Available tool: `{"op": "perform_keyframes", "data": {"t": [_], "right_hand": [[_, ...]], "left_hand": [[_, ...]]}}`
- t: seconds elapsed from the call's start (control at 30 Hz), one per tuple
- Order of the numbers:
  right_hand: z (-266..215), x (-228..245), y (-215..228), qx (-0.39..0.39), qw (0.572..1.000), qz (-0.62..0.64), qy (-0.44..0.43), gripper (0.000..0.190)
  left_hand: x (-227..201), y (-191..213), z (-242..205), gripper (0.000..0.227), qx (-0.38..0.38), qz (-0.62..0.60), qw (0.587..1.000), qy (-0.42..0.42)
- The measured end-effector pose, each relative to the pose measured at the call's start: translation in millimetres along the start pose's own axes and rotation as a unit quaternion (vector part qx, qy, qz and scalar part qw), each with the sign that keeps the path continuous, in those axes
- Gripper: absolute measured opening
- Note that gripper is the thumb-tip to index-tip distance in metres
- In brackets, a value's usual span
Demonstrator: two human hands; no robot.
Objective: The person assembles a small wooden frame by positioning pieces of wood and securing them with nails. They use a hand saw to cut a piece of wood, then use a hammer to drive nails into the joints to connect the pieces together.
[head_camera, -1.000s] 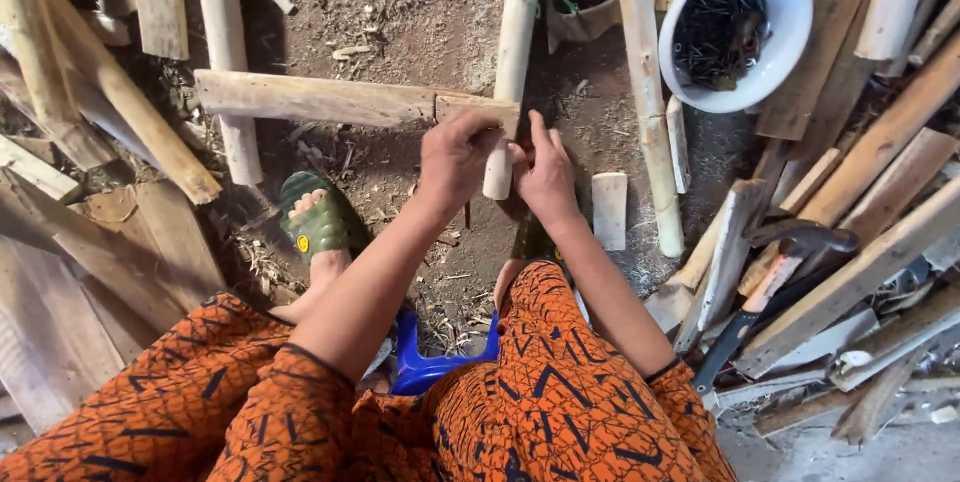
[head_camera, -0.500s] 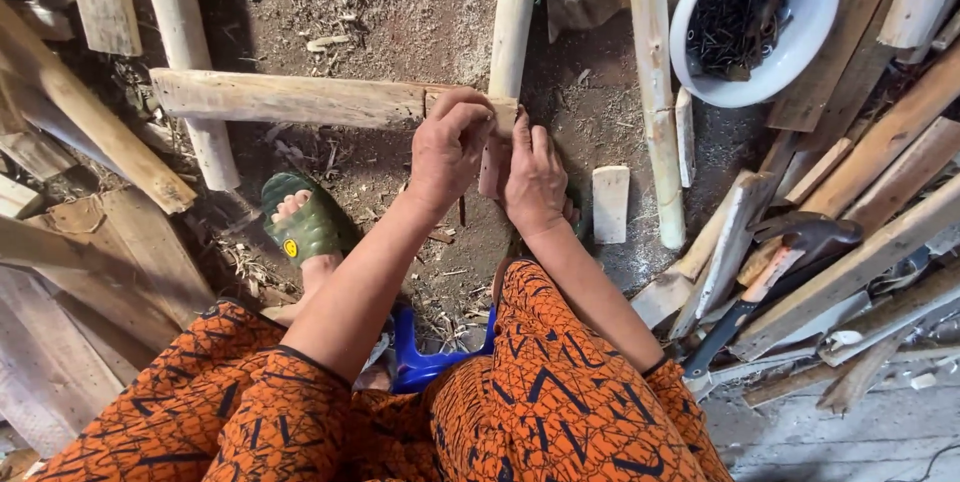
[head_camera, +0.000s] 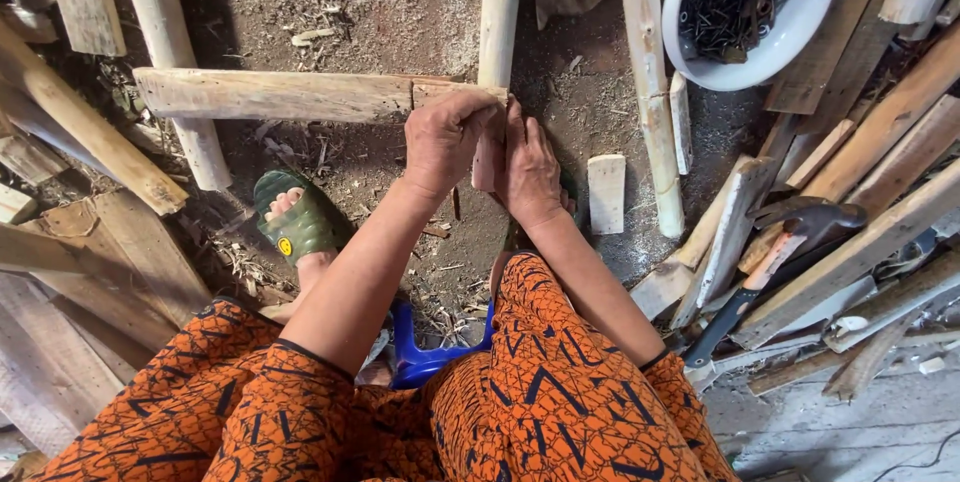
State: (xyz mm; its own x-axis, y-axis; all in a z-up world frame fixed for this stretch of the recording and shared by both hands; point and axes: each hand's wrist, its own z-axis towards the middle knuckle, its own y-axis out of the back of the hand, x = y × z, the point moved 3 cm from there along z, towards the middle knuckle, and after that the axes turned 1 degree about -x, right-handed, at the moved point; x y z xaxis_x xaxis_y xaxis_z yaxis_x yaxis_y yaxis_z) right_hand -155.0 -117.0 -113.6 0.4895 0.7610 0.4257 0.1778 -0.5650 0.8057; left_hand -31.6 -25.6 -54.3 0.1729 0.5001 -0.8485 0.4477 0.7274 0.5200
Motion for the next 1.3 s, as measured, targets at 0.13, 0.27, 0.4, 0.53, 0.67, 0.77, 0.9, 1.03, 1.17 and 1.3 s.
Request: {"op": "perform_keyframes", "data": {"t": [0.13, 0.27, 0.4, 0.53, 0.67, 0.77, 0.9, 1.03, 1.17, 1.3], "right_hand": [[-1, -2, -3, -0.020, 0.999, 0.029, 0.004, 0.063], [-3, 3, 3, -0.048, 0.998, 0.013, 0.034, 0.062], [-6, 0, -2, -0.004, 1.000, 0.006, 0.026, 0.067], [-11, -8, 5, 0.040, 0.996, 0.081, -0.017, 0.082], [-31, -26, 45, -0.151, 0.963, 0.224, -0.010, 0.051], [-66, -68, 62, -0.242, 0.946, 0.210, -0.042, 0.042], [-124, -128, 88, -0.313, 0.926, 0.162, -0.133, 0.040], [-164, -130, 91, -0.320, 0.937, 0.081, -0.112, 0.025], [-187, -130, 58, -0.153, 0.956, 0.102, -0.229, 0.035], [-223, -167, 27, -0.227, 0.936, 0.098, -0.250, 0.041]], "left_hand": [[-1, -2, 0, 0.008, 0.006, 0.037, 0.999, -0.030], [1, -3, 0, 0.005, 0.008, 0.041, 0.997, -0.058], [2, -3, 1, 0.005, 0.002, 0.029, 0.998, -0.054], [-3, -1, 4, 0.003, 0.001, 0.032, 0.998, -0.048], [-7, 2, 5, 0.004, -0.004, 0.058, 0.997, -0.059], [-11, 5, 6, 0.005, -0.009, 0.081, 0.995, -0.060], [-12, 3, 5, 0.011, -0.007, 0.118, 0.991, -0.070], [-13, 0, 3, 0.014, 0.002, 0.131, 0.988, -0.078], [-14, -2, 3, 0.016, -0.006, 0.132, 0.988, -0.082], [-4, -7, 1, 0.019, -0.001, 0.159, 0.983, -0.094]]}}
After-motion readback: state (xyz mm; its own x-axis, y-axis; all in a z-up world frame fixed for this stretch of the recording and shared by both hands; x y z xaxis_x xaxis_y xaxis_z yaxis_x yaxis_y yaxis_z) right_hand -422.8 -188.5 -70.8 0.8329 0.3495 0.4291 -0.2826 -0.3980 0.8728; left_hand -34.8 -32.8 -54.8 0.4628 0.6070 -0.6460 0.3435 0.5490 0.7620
